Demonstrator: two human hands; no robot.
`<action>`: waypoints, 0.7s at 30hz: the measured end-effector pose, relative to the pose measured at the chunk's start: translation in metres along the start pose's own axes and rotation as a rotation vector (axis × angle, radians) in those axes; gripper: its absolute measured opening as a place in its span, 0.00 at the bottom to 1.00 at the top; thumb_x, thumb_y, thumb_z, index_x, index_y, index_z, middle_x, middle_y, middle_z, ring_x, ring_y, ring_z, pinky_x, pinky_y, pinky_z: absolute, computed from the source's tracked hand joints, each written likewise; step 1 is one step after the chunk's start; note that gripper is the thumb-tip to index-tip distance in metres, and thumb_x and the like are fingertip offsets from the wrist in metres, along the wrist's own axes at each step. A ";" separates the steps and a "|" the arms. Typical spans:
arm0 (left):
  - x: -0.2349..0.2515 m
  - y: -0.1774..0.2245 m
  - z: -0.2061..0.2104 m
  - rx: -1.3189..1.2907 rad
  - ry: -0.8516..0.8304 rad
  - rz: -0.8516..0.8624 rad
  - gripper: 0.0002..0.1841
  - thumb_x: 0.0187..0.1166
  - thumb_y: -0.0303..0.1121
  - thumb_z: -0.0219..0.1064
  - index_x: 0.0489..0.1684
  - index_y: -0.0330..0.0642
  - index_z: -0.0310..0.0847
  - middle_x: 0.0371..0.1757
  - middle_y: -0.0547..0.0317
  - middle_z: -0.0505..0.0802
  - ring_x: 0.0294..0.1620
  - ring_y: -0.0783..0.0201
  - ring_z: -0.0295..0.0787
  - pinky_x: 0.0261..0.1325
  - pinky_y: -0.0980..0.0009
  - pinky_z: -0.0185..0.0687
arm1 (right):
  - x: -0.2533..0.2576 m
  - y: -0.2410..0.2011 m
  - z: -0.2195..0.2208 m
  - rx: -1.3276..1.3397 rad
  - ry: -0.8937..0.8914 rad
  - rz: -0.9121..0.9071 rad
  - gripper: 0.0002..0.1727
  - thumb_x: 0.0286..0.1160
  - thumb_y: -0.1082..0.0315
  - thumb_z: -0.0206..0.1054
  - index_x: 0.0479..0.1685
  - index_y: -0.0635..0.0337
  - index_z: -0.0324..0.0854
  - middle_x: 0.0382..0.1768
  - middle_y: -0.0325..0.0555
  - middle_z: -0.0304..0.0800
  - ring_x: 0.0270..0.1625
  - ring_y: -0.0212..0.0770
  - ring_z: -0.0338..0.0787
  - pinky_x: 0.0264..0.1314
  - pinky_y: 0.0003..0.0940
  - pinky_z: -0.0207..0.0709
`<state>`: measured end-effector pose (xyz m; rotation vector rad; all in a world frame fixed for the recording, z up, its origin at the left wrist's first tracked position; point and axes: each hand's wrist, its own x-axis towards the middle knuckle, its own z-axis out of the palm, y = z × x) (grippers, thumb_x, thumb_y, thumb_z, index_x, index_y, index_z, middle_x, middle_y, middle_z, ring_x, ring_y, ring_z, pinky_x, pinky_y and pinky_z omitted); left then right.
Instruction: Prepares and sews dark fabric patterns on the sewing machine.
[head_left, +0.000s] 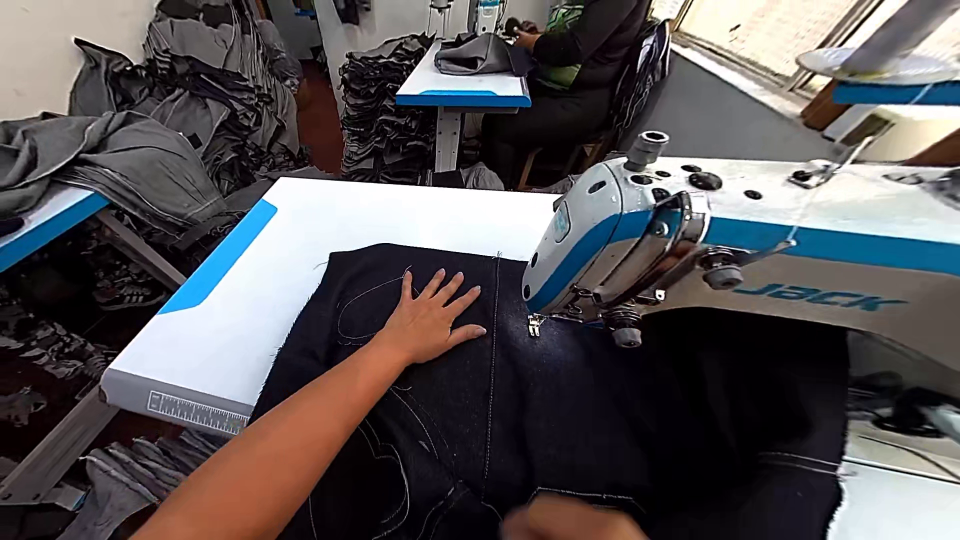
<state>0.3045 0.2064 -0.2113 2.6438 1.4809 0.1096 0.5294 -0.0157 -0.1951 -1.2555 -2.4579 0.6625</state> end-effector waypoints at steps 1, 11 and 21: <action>-0.009 0.011 -0.003 0.041 0.037 -0.046 0.39 0.87 0.67 0.42 0.94 0.58 0.56 0.96 0.54 0.57 0.97 0.43 0.40 0.86 0.22 0.21 | 0.003 0.010 -0.012 -0.081 0.179 0.079 0.18 0.86 0.56 0.62 0.55 0.59 0.91 0.53 0.54 0.95 0.58 0.57 0.93 0.59 0.59 0.85; -0.088 0.057 0.015 -0.029 0.024 -0.262 0.54 0.75 0.80 0.40 0.97 0.48 0.47 0.97 0.49 0.52 0.96 0.35 0.34 0.79 0.14 0.23 | 0.005 0.138 -0.031 -0.455 0.244 0.301 0.58 0.71 0.16 0.31 0.94 0.47 0.57 0.92 0.64 0.53 0.92 0.72 0.53 0.74 0.93 0.38; -0.113 0.071 -0.034 -0.231 0.123 0.134 0.39 0.85 0.60 0.51 0.79 0.30 0.74 0.80 0.32 0.79 0.82 0.28 0.71 0.80 0.29 0.63 | -0.154 0.095 -0.116 -0.363 0.657 0.326 0.15 0.82 0.66 0.63 0.56 0.66 0.89 0.53 0.56 0.94 0.55 0.50 0.95 0.60 0.48 0.86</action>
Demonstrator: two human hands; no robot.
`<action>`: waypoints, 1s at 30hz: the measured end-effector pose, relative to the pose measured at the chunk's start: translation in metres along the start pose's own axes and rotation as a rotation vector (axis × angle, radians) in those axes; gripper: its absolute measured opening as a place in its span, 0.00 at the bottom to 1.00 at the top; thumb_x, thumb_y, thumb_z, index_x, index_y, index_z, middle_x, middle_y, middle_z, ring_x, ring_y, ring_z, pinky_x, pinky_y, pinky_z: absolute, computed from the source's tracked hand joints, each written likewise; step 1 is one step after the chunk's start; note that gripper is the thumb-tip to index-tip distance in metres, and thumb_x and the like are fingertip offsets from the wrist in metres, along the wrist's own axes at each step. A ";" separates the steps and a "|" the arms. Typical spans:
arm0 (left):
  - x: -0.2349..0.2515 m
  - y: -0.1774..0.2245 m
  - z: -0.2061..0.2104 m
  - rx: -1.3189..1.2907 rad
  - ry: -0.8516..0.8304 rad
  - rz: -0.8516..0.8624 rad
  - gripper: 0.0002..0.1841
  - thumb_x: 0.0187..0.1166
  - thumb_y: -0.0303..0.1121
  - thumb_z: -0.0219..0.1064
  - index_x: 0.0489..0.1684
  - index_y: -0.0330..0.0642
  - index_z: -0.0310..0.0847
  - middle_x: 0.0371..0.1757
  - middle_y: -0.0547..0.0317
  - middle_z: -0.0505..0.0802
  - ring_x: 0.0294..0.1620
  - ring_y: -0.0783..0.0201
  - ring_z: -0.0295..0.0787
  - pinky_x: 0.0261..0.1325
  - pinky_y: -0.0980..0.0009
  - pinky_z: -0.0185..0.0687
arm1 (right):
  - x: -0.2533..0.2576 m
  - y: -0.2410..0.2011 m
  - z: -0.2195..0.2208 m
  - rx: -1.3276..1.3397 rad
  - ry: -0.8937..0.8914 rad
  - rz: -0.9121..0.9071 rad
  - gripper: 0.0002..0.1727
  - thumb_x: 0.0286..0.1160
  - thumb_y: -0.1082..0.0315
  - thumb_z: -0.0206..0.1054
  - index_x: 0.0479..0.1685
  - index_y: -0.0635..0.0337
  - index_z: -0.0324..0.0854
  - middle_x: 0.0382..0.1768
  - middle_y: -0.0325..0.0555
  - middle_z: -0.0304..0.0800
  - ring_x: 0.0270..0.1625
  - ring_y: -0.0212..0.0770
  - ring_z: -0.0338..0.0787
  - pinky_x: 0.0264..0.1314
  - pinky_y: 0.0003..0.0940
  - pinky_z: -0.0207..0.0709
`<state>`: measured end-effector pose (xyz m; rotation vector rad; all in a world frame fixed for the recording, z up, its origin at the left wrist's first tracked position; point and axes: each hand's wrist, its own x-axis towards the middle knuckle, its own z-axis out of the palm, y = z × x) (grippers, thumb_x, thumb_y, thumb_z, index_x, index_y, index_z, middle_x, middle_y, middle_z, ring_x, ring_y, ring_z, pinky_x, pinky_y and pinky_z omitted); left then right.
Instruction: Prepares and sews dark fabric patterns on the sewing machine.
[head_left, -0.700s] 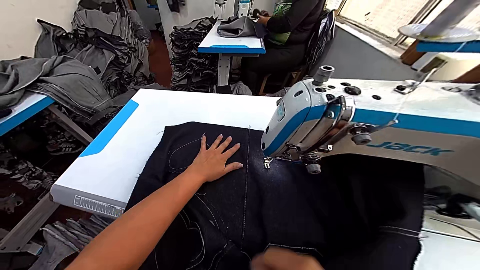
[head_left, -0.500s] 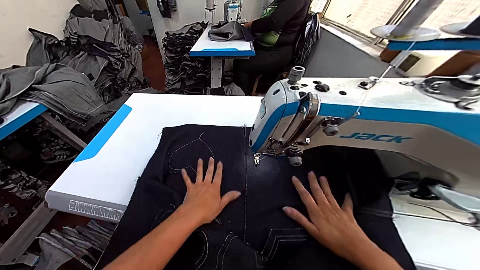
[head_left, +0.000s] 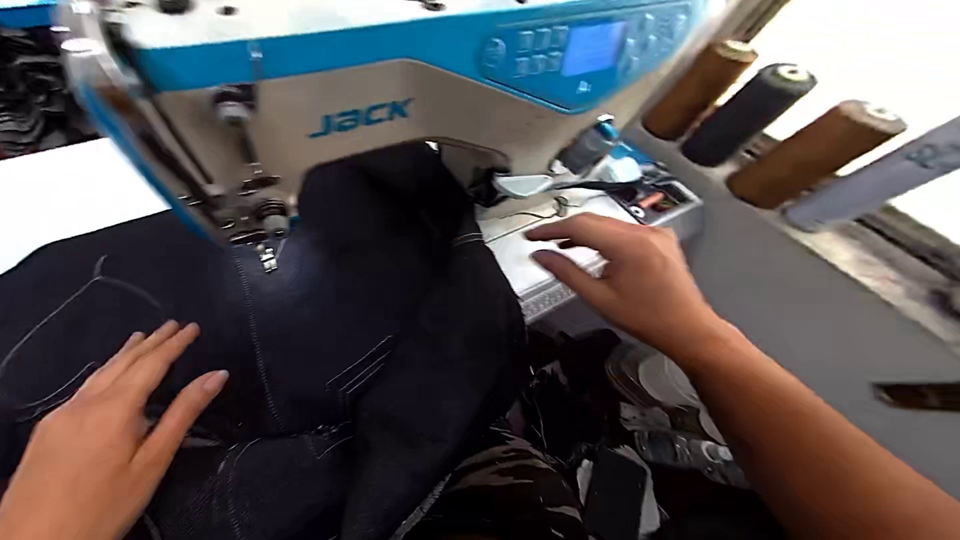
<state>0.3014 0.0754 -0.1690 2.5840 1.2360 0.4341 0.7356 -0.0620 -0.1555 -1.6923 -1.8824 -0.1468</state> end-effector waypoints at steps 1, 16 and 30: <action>-0.002 0.027 -0.009 -0.060 -0.041 0.065 0.35 0.88 0.55 0.52 0.78 0.29 0.75 0.78 0.32 0.81 0.82 0.30 0.73 0.80 0.33 0.66 | -0.026 0.020 -0.008 -0.064 0.032 0.126 0.13 0.82 0.67 0.62 0.51 0.67 0.89 0.47 0.57 0.95 0.48 0.52 0.95 0.53 0.51 0.86; -0.017 0.099 0.061 -0.199 -0.535 0.599 0.24 0.88 0.44 0.61 0.81 0.48 0.76 0.83 0.47 0.79 0.86 0.43 0.70 0.85 0.35 0.59 | -0.291 0.136 0.148 -0.047 -0.569 1.168 0.21 0.71 0.69 0.78 0.59 0.73 0.84 0.66 0.73 0.79 0.72 0.71 0.79 0.73 0.62 0.74; -0.024 0.097 0.073 -0.263 -0.445 0.525 0.23 0.86 0.46 0.65 0.76 0.49 0.81 0.78 0.46 0.84 0.85 0.46 0.73 0.87 0.40 0.55 | -0.286 0.140 0.110 -0.016 -0.588 1.065 0.15 0.72 0.65 0.78 0.56 0.61 0.90 0.45 0.61 0.94 0.53 0.64 0.91 0.61 0.67 0.77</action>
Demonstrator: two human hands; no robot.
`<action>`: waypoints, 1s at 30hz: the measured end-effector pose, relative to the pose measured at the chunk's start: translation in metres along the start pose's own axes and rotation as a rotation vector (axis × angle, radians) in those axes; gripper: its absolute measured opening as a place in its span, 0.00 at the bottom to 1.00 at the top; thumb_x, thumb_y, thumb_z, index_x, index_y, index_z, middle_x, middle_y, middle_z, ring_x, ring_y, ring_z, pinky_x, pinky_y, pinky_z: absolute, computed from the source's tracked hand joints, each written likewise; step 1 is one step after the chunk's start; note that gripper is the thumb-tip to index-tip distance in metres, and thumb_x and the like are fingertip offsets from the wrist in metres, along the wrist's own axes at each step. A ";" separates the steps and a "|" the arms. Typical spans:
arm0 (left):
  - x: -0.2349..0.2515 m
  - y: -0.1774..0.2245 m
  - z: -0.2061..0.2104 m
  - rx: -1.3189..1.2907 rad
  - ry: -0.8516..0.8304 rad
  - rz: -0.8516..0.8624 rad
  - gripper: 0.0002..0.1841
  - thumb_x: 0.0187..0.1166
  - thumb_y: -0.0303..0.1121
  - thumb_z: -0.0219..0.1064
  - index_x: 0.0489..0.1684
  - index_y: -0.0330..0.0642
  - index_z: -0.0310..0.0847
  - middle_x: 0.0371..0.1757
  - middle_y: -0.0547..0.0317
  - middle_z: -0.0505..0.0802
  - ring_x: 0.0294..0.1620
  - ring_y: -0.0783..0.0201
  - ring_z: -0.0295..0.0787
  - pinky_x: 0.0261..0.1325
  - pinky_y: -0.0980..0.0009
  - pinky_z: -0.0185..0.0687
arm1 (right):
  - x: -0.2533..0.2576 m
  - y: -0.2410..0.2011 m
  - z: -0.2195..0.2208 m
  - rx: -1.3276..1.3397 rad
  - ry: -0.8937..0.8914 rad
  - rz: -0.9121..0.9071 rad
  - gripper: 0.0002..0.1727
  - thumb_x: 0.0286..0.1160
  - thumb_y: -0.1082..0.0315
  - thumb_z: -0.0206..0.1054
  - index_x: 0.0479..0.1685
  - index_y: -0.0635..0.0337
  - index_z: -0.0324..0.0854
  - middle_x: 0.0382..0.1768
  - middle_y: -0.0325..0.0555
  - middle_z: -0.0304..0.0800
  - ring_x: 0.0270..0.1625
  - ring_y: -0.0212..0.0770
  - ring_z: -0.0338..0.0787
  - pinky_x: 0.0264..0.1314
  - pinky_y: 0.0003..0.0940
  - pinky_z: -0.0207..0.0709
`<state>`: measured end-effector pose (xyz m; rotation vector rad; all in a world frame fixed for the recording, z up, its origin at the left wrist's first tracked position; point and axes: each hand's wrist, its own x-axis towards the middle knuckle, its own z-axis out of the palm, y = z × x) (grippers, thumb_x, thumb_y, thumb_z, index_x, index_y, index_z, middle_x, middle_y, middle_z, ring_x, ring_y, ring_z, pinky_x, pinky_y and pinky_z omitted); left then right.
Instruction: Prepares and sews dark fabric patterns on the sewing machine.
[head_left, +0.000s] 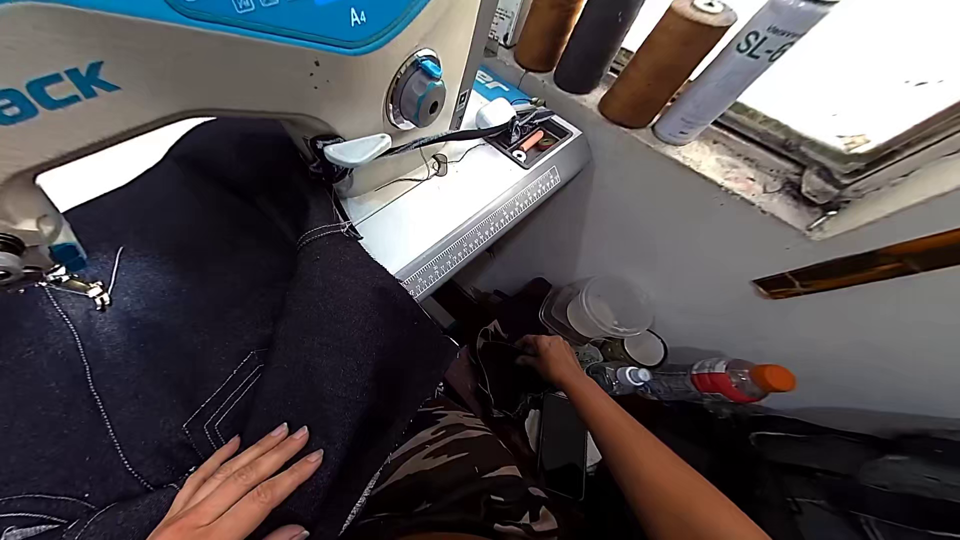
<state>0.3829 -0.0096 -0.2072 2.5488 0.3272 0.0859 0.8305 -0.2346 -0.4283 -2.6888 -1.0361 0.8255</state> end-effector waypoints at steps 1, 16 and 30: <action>0.000 -0.001 0.000 -0.005 0.002 -0.001 0.23 0.86 0.47 0.65 0.76 0.49 0.81 0.78 0.46 0.84 0.85 0.46 0.73 0.87 0.40 0.55 | -0.001 0.003 -0.001 -0.014 0.004 -0.028 0.17 0.73 0.65 0.77 0.59 0.60 0.90 0.45 0.61 0.95 0.53 0.64 0.92 0.61 0.67 0.77; -0.003 -0.005 0.006 -0.019 0.051 0.007 0.23 0.86 0.48 0.64 0.75 0.51 0.82 0.78 0.49 0.85 0.86 0.48 0.72 0.88 0.41 0.56 | -0.054 0.005 -0.048 -0.051 0.422 -0.189 0.09 0.84 0.75 0.61 0.53 0.72 0.83 0.42 0.72 0.90 0.46 0.75 0.91 0.46 0.75 0.80; -0.004 -0.003 0.008 -0.019 0.035 -0.003 0.24 0.86 0.47 0.64 0.76 0.49 0.81 0.79 0.46 0.84 0.86 0.46 0.72 0.87 0.39 0.54 | -0.034 -0.038 -0.129 -0.054 0.512 -0.271 0.09 0.84 0.75 0.61 0.48 0.76 0.82 0.39 0.72 0.89 0.46 0.74 0.91 0.49 0.72 0.79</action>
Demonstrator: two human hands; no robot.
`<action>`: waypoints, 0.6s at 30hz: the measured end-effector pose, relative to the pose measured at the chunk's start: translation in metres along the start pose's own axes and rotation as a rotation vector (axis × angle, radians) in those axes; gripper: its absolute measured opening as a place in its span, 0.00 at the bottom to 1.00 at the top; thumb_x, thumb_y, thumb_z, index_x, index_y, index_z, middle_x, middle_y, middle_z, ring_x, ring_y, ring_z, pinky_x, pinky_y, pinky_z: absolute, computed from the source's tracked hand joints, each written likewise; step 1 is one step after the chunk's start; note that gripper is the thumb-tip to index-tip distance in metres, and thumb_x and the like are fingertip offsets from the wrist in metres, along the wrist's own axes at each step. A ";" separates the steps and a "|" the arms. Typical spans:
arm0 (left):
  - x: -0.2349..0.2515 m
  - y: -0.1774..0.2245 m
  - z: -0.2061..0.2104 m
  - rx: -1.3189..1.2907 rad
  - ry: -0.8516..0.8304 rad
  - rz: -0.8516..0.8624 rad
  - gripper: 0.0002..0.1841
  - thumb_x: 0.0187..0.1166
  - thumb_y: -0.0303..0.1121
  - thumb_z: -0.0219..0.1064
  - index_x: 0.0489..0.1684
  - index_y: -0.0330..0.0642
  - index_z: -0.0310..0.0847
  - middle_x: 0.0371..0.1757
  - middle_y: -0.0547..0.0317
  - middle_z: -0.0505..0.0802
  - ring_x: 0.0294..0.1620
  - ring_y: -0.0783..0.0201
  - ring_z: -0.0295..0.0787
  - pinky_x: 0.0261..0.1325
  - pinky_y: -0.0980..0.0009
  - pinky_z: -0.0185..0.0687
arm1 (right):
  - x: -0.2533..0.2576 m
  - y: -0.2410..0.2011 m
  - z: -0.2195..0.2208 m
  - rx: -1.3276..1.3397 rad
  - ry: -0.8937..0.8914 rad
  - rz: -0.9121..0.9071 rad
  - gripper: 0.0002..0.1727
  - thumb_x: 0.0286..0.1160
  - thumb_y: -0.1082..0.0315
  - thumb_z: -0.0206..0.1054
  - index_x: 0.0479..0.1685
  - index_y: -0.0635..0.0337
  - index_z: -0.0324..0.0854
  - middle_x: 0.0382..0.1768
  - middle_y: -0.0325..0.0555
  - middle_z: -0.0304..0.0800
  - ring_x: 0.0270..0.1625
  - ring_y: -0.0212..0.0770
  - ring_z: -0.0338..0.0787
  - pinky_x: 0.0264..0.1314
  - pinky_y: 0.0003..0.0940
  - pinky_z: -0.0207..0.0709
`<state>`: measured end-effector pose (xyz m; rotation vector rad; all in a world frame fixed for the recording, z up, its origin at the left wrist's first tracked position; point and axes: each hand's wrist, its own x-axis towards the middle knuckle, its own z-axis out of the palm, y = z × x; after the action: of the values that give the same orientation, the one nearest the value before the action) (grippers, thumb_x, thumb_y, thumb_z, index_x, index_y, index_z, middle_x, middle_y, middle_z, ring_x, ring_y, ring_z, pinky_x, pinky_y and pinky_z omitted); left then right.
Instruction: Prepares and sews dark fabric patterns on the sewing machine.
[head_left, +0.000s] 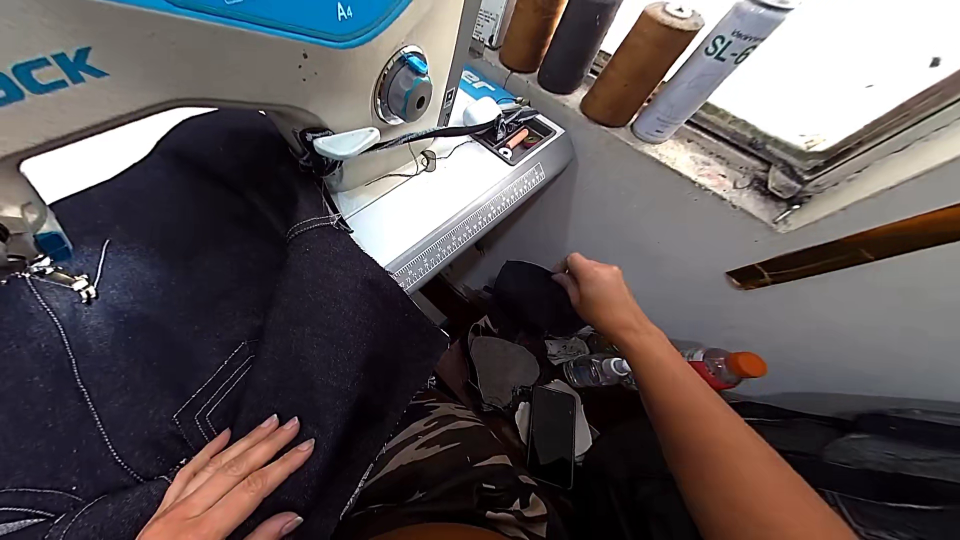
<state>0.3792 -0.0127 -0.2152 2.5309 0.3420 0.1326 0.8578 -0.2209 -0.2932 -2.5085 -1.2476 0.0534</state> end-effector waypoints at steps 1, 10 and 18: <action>-0.001 0.001 0.000 0.009 0.001 -0.006 0.23 0.86 0.47 0.64 0.76 0.49 0.81 0.79 0.46 0.84 0.86 0.45 0.72 0.87 0.38 0.55 | 0.002 -0.006 -0.003 0.035 0.037 -0.023 0.09 0.83 0.75 0.62 0.47 0.76 0.82 0.37 0.71 0.89 0.45 0.72 0.91 0.49 0.70 0.80; 0.068 0.063 0.009 0.223 0.150 0.156 0.24 0.87 0.45 0.62 0.76 0.43 0.79 0.74 0.48 0.87 0.82 0.47 0.77 0.83 0.44 0.67 | -0.069 -0.164 -0.041 0.319 0.044 -0.774 0.09 0.83 0.66 0.61 0.41 0.53 0.88 0.32 0.39 0.89 0.32 0.36 0.89 0.27 0.33 0.82; 0.070 0.051 0.054 0.061 -0.261 0.323 0.09 0.82 0.29 0.64 0.39 0.40 0.91 0.35 0.51 0.96 0.44 0.51 0.96 0.50 0.57 0.90 | -0.049 -0.018 0.084 0.461 -0.433 0.218 0.18 0.81 0.65 0.69 0.57 0.73 0.83 0.49 0.66 0.91 0.49 0.60 0.92 0.56 0.58 0.84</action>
<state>0.4666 -0.0633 -0.2295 2.6054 -0.1694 -0.0858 0.7986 -0.2259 -0.3720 -2.2656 -0.9513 0.8717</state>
